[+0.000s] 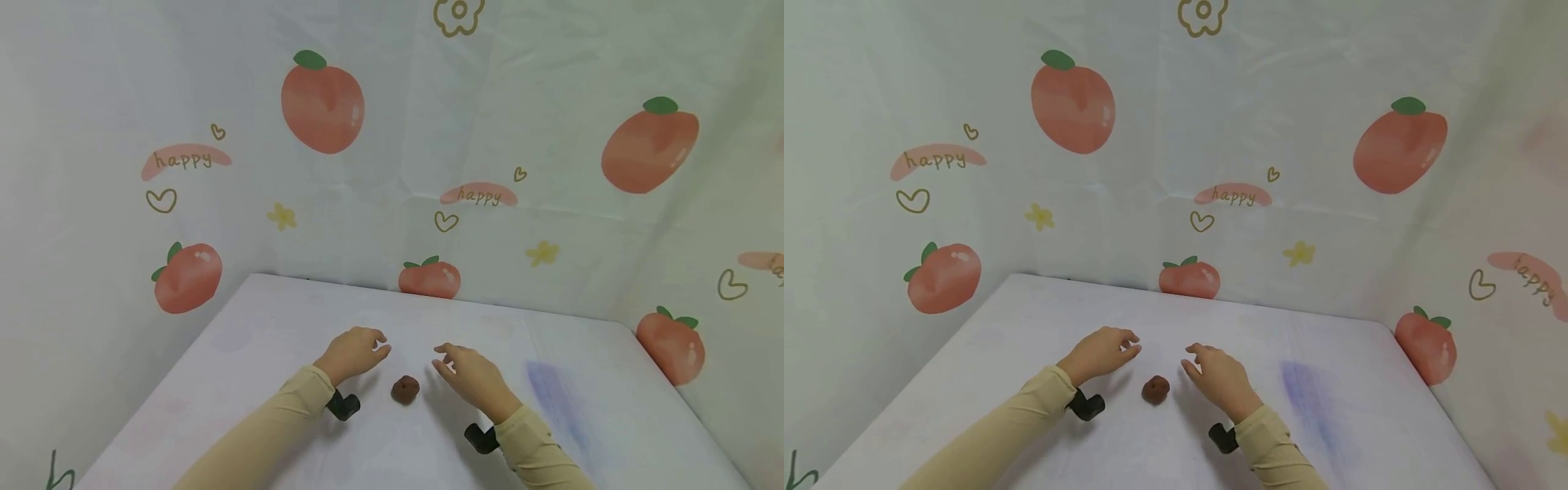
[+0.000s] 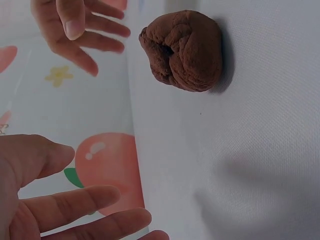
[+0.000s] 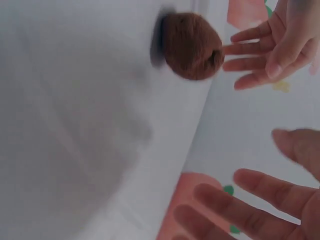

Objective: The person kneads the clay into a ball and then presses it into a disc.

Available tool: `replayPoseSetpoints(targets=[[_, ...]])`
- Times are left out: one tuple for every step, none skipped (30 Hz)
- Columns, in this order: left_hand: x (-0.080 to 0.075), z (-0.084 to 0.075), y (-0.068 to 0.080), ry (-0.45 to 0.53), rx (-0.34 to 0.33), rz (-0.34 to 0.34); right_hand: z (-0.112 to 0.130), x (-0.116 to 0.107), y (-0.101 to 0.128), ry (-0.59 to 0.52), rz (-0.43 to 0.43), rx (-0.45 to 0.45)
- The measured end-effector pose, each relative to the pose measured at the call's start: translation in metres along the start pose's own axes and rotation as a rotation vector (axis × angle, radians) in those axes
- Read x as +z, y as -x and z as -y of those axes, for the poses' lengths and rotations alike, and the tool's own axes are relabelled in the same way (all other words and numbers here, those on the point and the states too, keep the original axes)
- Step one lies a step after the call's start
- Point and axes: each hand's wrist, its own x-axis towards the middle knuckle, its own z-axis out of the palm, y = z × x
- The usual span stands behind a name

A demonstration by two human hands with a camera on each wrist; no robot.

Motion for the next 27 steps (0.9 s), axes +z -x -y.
replayPoseSetpoints(targets=[[0.0,0.0,0.0,-0.002,-0.002,0.0,0.001,0.002,0.0,-0.063,0.018,-0.002],[0.0,0.0,0.0,-0.005,-0.002,-0.001,0.001,0.004,-0.001,-0.133,0.038,-0.008],[-0.001,-0.001,0.0,-0.011,-0.002,-0.001,0.002,0.006,-0.002,-0.209,0.06,-0.009],[-0.001,-0.001,0.0,-0.016,0.0,-0.002,0.002,0.009,-0.002,-0.287,0.081,-0.01],[-0.001,-0.001,0.0,-0.018,0.0,-0.002,0.003,0.012,-0.002,-0.359,0.101,-0.007],[-0.002,-0.001,0.0,-0.017,-0.002,0.0,0.003,0.016,-0.002,-0.422,0.12,-0.007],[-0.002,-0.002,0.0,-0.017,-0.003,0.001,0.004,0.019,-0.003,-0.465,0.137,-0.006],[-0.002,-0.002,0.0,-0.018,-0.006,0.003,0.005,0.023,-0.003,-0.498,0.151,-0.002],[-0.002,-0.002,0.0,-0.016,-0.009,0.007,0.005,0.026,-0.003,-0.524,0.162,0.007],[-0.003,-0.002,0.0,-0.014,-0.01,0.008,0.006,0.03,-0.002,-0.542,0.171,0.015],[-0.002,-0.002,0.0,-0.012,-0.01,0.009,0.007,0.032,-0.002,-0.556,0.178,0.022],[-0.002,-0.001,0.0,-0.012,-0.01,0.007,0.007,0.035,-0.002,-0.571,0.185,0.026],[-0.002,-0.001,0.0,-0.012,-0.007,0.006,0.008,0.037,-0.002,-0.578,0.189,0.031],[-0.002,-0.001,0.0,-0.01,-0.006,0.004,0.008,0.038,-0.002,-0.585,0.193,0.035],[-0.002,-0.001,0.0,-0.009,-0.003,0.001,0.008,0.04,-0.002,-0.589,0.195,0.035],[-0.002,-0.001,0.0,-0.008,-0.001,-0.002,0.008,0.041,-0.002,-0.59,0.198,0.035],[-0.002,-0.001,0.0,-0.007,0.0,-0.003,0.007,0.043,-0.003,-0.585,0.199,0.027],[-0.003,-0.001,0.0,-0.006,-0.001,-0.003,0.007,0.044,-0.004,-0.58,0.199,0.021],[-0.003,-0.001,0.0,-0.004,-0.003,-0.002,0.006,0.045,-0.004,-0.572,0.197,0.013],[-0.003,-0.001,0.0,-0.003,-0.005,-0.002,0.006,0.047,-0.005,-0.565,0.195,0.004],[-0.003,-0.001,0.0,-0.003,-0.007,-0.002,0.006,0.048,-0.005,-0.56,0.193,-0.004],[-0.003,-0.001,0.0,-0.001,-0.009,-0.001,0.005,0.049,-0.006,-0.557,0.19,-0.008],[-0.003,-0.002,0.0,0.0,-0.01,0.0,0.005,0.049,-0.006,-0.552,0.188,-0.013],[-0.003,-0.002,0.0,0.008,-0.01,0.001,0.005,0.049,-0.006,-0.554,0.189,-0.01],[-0.004,-0.002,0.0,0.02,-0.007,0.001,0.006,0.049,-0.005,-0.557,0.191,-0.006],[-0.004,-0.002,0.0,0.036,-0.003,0.002,0.006,0.048,-0.004,-0.56,0.193,0.001],[-0.004,-0.002,0.0,0.061,0.002,0.006,0.007,0.047,-0.003,-0.562,0.197,0.009]])
